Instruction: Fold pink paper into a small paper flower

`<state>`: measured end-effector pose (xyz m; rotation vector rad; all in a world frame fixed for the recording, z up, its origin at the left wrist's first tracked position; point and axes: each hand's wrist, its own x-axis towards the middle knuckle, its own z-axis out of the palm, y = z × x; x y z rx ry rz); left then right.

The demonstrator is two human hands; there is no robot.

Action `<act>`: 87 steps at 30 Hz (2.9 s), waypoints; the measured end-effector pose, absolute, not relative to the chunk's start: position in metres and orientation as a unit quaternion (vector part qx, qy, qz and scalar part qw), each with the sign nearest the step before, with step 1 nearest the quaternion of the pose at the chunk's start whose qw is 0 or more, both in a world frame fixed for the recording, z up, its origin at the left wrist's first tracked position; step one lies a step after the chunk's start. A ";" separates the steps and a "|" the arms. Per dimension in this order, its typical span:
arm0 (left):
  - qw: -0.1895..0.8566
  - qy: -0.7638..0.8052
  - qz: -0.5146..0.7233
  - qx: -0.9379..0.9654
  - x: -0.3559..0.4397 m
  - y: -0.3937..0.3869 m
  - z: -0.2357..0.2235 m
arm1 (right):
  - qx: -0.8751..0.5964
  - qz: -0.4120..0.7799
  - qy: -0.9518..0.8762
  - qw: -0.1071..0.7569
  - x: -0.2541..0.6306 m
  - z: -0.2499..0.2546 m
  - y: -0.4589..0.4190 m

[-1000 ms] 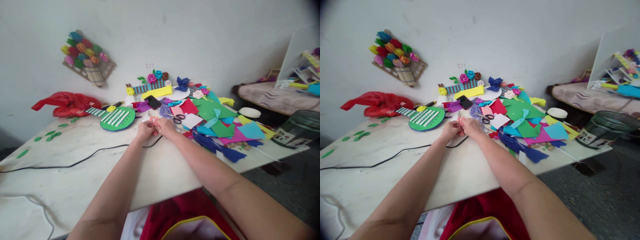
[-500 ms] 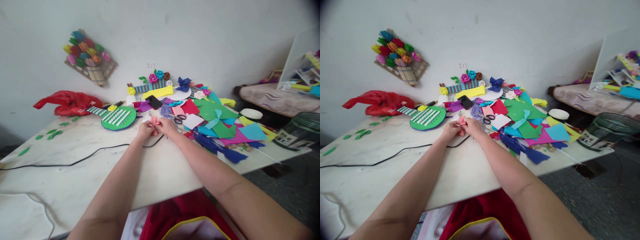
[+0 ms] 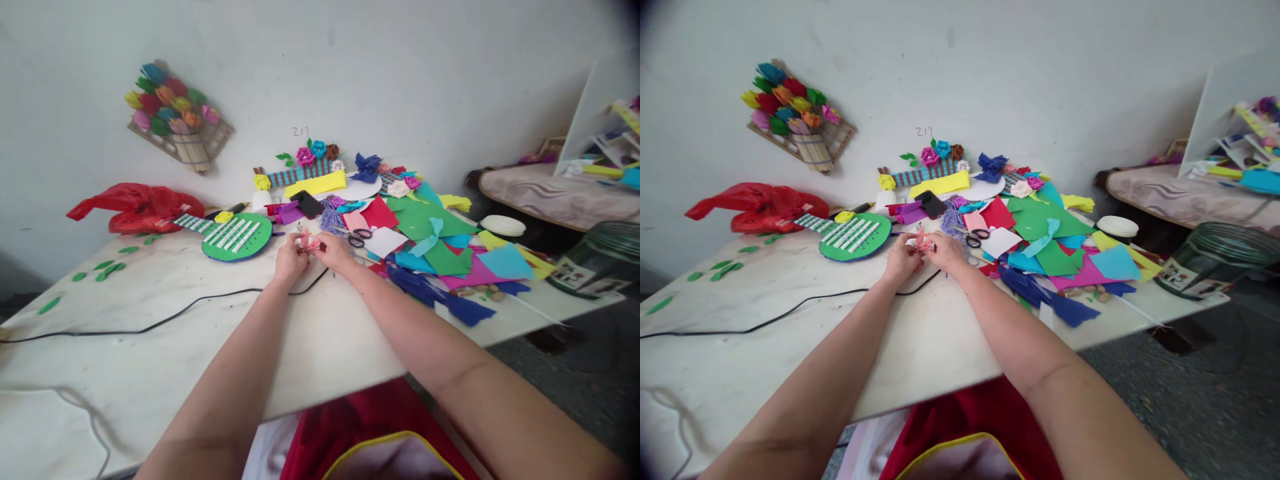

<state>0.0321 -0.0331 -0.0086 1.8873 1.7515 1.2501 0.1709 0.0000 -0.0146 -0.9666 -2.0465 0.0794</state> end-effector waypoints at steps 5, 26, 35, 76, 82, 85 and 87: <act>0.077 0.627 0.405 0.661 0.034 -0.035 -0.006 | -0.368 0.062 -0.810 0.452 0.171 -0.017 0.003; 0.476 0.461 0.572 0.484 0.029 -0.036 -0.002 | -0.413 0.282 -0.673 0.545 0.175 -0.008 -0.001; 0.643 0.370 0.532 0.407 0.027 -0.036 0.000 | -0.391 0.428 -0.603 0.548 0.172 -0.004 0.000; 0.153 0.551 0.445 0.689 0.031 -0.029 -0.013 | -0.413 0.330 -0.632 0.567 0.173 -0.008 0.004; 0.124 0.582 0.434 0.677 0.027 -0.027 -0.014 | -0.428 0.073 -0.740 0.513 0.180 -0.005 0.004; 0.098 0.592 0.423 0.679 0.028 -0.029 -0.011 | -0.420 0.005 -0.770 0.480 0.181 -0.002 -0.001; 0.079 0.599 0.413 0.682 0.029 -0.031 -0.008 | -0.411 -0.012 -0.779 0.474 0.181 -0.001 -0.004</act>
